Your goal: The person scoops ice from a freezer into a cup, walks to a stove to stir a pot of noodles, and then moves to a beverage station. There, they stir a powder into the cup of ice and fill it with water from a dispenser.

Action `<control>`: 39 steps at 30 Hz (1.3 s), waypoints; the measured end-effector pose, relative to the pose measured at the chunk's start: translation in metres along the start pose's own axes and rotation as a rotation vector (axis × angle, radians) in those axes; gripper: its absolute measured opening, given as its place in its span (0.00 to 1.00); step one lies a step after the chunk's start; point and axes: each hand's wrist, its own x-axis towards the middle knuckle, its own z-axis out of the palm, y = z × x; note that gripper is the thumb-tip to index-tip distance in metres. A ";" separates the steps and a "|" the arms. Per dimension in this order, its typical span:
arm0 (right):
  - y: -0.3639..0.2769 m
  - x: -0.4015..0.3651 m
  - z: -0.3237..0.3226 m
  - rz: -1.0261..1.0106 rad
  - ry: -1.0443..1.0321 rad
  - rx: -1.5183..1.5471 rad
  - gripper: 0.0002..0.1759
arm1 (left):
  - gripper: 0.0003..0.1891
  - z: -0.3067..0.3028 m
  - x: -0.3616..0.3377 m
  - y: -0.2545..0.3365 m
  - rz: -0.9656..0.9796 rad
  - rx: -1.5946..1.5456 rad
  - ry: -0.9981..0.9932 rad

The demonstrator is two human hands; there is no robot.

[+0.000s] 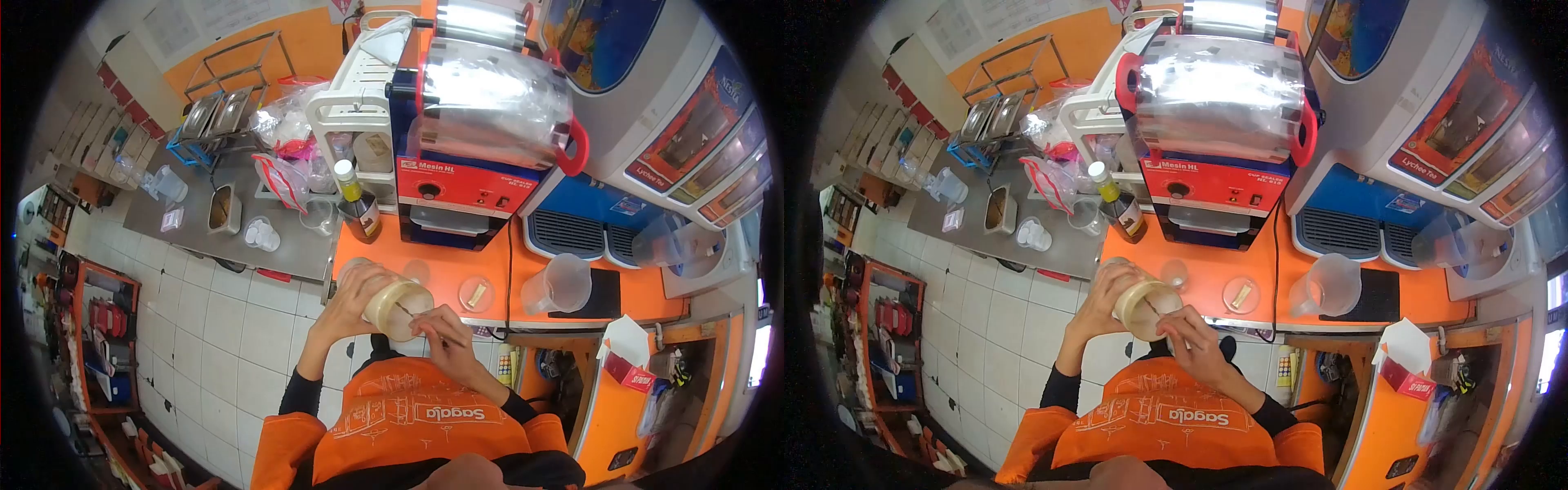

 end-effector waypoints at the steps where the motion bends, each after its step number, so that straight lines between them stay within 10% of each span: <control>1: 0.006 -0.001 -0.001 0.002 0.006 0.002 0.09 | 0.44 0.001 -0.004 -0.003 -0.032 -0.019 0.021; 12: 0.028 0.002 -0.024 0.533 0.470 0.576 0.18 | 0.47 0.010 -0.027 -0.019 -0.182 0.020 0.084; 29: 0.046 -0.009 -0.064 0.336 0.739 0.501 0.16 | 0.46 0.037 -0.039 -0.025 -0.519 0.209 0.363; 35: 0.023 -0.012 -0.046 -0.173 0.210 -0.290 0.10 | 0.46 0.036 -0.037 -0.026 -0.541 0.184 0.340; 39: 0.031 -0.016 -0.052 -0.166 0.323 -0.253 0.12 | 0.47 0.035 -0.037 -0.027 -0.528 0.186 0.304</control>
